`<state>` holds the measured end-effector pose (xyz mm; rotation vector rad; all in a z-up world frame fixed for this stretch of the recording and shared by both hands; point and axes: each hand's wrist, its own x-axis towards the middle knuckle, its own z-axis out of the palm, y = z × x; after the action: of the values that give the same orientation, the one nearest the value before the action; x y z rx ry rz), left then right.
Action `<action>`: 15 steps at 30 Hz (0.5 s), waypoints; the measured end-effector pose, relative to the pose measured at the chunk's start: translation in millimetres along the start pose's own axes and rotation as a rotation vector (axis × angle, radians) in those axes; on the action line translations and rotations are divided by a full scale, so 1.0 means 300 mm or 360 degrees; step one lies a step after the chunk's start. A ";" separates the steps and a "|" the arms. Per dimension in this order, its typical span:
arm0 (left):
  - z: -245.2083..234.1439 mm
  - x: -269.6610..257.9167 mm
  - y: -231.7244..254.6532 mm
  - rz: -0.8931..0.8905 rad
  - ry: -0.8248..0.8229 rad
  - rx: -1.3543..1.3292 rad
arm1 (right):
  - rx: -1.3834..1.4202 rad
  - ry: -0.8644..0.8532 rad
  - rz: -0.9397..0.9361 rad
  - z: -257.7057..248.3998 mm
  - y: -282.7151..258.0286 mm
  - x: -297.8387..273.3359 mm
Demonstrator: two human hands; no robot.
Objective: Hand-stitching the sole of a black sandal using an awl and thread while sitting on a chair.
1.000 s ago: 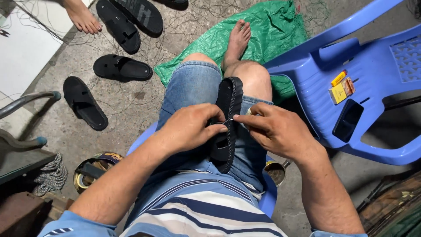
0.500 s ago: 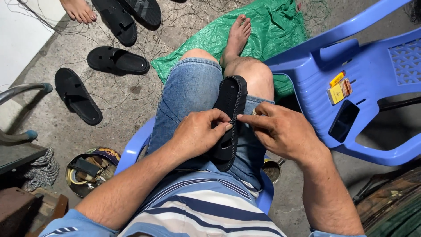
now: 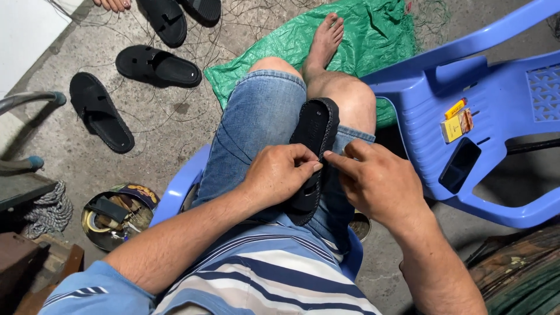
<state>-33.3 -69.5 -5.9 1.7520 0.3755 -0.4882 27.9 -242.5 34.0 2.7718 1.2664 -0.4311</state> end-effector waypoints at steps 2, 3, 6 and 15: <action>0.003 -0.002 -0.007 0.0006 0.0025 -0.0050 | 0.0212 0.0172 -0.0128 0.033 0.026 -0.001; 0.003 -0.001 -0.010 0.0004 0.0031 -0.0055 | 0.0211 0.0169 -0.0137 0.034 0.032 0.007; 0.004 0.001 -0.022 0.0007 0.0020 -0.0105 | 0.0368 0.0269 -0.0203 0.056 0.033 0.013; -0.075 0.009 0.017 0.0139 -0.0080 0.0063 | 0.0245 0.0552 -0.0201 0.101 0.015 -0.006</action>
<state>-25.7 -48.9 1.3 1.7831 0.2543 -0.4785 23.4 -252.1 5.3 3.0020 1.5450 -0.0526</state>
